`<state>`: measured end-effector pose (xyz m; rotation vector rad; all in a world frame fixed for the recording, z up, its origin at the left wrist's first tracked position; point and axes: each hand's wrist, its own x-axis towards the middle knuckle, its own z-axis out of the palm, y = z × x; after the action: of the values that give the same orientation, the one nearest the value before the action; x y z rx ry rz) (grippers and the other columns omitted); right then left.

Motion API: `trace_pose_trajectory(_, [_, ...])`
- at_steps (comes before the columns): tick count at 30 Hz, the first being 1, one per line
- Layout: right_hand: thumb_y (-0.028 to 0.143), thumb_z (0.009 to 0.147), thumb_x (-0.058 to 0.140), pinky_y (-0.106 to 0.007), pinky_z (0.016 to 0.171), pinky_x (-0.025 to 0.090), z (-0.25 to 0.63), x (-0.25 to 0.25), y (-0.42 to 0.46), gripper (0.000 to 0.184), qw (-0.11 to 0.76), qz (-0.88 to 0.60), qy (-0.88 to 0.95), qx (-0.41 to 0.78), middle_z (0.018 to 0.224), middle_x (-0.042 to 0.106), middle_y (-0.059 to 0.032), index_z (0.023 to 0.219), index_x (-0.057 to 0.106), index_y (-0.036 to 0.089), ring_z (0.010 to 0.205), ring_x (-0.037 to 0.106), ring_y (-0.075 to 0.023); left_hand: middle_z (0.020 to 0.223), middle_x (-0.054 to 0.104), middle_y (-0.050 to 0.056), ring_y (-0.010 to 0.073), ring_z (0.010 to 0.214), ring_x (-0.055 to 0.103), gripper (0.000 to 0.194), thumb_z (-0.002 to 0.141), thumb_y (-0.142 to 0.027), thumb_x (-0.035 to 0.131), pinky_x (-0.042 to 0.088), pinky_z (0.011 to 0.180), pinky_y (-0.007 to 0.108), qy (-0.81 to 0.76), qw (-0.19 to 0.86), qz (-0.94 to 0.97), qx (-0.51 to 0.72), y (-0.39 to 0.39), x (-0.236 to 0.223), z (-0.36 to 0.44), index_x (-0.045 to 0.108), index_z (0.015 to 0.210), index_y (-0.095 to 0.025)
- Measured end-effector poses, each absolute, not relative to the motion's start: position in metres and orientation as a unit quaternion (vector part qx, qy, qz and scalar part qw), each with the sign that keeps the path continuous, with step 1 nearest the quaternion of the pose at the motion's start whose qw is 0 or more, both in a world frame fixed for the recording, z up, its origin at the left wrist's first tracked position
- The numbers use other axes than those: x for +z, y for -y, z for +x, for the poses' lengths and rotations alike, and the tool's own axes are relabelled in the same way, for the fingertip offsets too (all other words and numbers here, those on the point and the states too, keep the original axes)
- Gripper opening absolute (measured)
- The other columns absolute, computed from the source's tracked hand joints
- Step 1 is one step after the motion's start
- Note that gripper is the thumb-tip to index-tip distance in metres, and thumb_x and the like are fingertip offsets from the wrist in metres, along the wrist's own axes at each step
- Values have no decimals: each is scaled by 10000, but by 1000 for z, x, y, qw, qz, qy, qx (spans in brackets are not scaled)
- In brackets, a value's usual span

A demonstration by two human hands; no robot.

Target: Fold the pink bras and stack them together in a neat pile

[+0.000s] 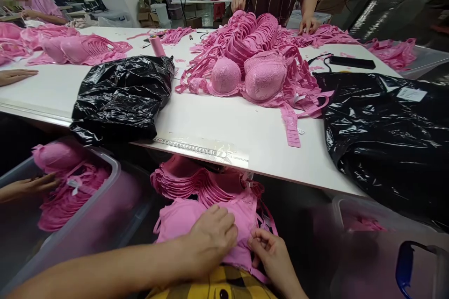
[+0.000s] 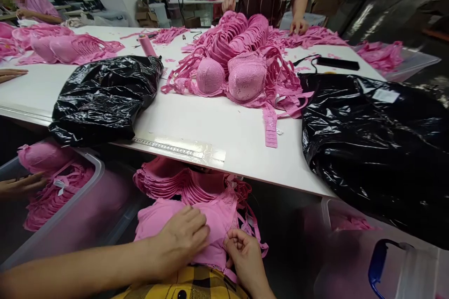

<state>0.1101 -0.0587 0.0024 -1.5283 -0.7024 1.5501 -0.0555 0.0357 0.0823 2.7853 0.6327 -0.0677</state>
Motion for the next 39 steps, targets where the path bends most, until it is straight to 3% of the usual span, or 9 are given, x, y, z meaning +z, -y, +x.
trace_pose_trajectory(9, [538,632,685,-196,395,377,105,6,66,393,454,-622,229,596,439,467,60,642,565,163,365,510,-108,716,572,27,174,676,518,111,765,-80,524,356,631,311,-257,94,962,17,-12,43,-61,507,700,-168])
trace_pose_trajectory(13, [545,587,703,-213,374,385,98,3,68,399,468,-636,180,587,413,445,63,591,547,178,344,491,-115,714,561,39,179,654,499,75,709,-93,523,352,601,315,-228,89,967,71,-5,44,-63,503,728,-163])
trace_pose_trajectory(16, [573,565,699,-237,363,393,91,4,69,422,475,-612,165,610,400,442,55,549,523,190,331,468,-122,675,531,46,180,623,478,70,757,-113,455,348,580,319,-184,55,973,125,-1,47,-61,511,750,-155])
trace_pose_trajectory(21, [546,563,725,-238,378,383,90,11,66,402,484,-599,185,610,441,462,51,647,595,175,353,423,-102,721,554,54,178,661,495,103,757,-93,463,383,598,312,-134,71,983,105,1,38,-58,530,817,-143])
trace_pose_trajectory(24, [535,600,709,-233,403,395,90,9,60,380,481,-633,242,556,504,525,12,643,627,166,423,468,-122,763,583,48,186,698,530,140,696,-73,508,428,635,314,-216,125,966,69,1,29,-54,533,805,-157])
trace_pose_trajectory(28, [516,700,639,-230,482,451,89,2,54,355,476,-657,329,483,716,653,-58,718,693,166,605,571,-171,806,612,37,183,741,578,123,806,-98,463,468,650,302,-335,164,928,14,-4,34,-44,556,831,-174])
trace_pose_trajectory(34, [464,779,584,-221,442,430,92,0,54,327,458,-651,360,486,794,666,-70,832,720,172,556,561,-151,825,622,39,195,773,598,114,833,-146,489,492,665,313,-396,148,906,-4,-10,44,-32,597,820,-180])
trace_pose_trajectory(39, [410,797,586,-255,628,493,93,0,54,282,473,-634,378,481,826,679,-79,870,727,177,733,614,-197,775,611,55,204,743,587,126,795,-123,506,492,686,334,-395,117,911,-4,-10,33,-24,617,748,-157])
